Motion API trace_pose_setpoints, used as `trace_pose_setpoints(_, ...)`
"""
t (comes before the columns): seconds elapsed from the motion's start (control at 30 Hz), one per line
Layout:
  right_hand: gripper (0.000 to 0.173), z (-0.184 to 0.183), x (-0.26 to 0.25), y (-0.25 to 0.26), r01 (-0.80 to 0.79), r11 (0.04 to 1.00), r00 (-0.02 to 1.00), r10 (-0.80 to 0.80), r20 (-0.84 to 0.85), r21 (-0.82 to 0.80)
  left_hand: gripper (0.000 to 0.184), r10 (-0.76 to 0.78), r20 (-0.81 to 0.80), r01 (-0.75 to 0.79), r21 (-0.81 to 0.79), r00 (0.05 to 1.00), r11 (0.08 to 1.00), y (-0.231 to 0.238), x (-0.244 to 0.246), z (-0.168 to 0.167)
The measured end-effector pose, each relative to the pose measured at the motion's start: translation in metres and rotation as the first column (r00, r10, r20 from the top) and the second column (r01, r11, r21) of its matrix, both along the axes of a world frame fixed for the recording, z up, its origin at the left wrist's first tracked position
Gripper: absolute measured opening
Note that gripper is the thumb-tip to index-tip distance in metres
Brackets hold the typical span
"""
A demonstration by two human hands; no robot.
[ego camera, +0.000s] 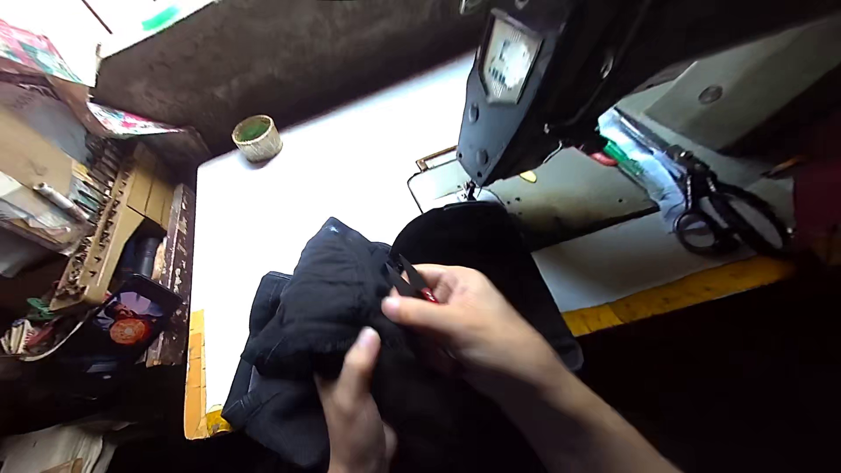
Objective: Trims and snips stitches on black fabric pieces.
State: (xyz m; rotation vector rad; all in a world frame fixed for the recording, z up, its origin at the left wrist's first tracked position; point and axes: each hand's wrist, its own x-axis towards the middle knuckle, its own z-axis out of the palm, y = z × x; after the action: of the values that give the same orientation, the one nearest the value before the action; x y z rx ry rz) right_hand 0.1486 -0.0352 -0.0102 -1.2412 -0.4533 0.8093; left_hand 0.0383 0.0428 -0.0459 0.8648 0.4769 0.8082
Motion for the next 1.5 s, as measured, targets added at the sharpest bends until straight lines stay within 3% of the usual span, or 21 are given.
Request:
trace_pose_setpoints(0.17,0.013,-0.026,0.021,0.038,0.003,1.000,0.997,-0.003,-0.076,0.003,0.018,0.086,-0.049,-0.090,-0.107,0.995,0.990,0.022,0.027,-0.015)
trace_pose_setpoints(0.33,0.014,-0.030,0.027,0.036,-0.076,0.996,0.994,0.080,-0.076,0.054,0.019,0.154,-0.043,-0.154,-0.012,0.987,0.988,0.017,0.030,-0.012)
trace_pose_setpoints(0.77,0.022,-0.043,0.031,0.037,-0.030,0.984,0.999,0.035,-0.024,0.175,0.022,0.108,-0.008,-0.107,0.097,0.994,0.990,0.021,0.032,-0.018)
trace_pose_setpoints(0.97,0.019,-0.048,0.027,0.034,0.035,0.971,0.999,-0.027,-0.039,0.238,0.024,0.070,-0.072,-0.059,0.146,0.995,0.988,0.021,0.033,-0.014)
trace_pose_setpoints(1.3,0.017,-0.052,0.021,0.029,0.074,0.957,0.997,-0.071,-0.020,0.282,0.030,-0.001,-0.032,0.001,-0.003,0.999,1.000,0.021,0.023,-0.016)
trace_pose_setpoints(1.4,0.018,-0.045,0.011,0.006,0.119,0.885,0.992,-0.084,-0.097,0.451,0.025,-0.054,0.034,0.056,-0.079,0.998,0.995,0.023,0.020,-0.020)
trace_pose_setpoints(1.5,0.021,-0.017,-0.018,-0.045,0.037,0.764,0.995,0.033,-0.096,0.644,0.023,-0.067,0.091,0.080,-0.147,0.994,0.986,0.024,0.017,-0.019)
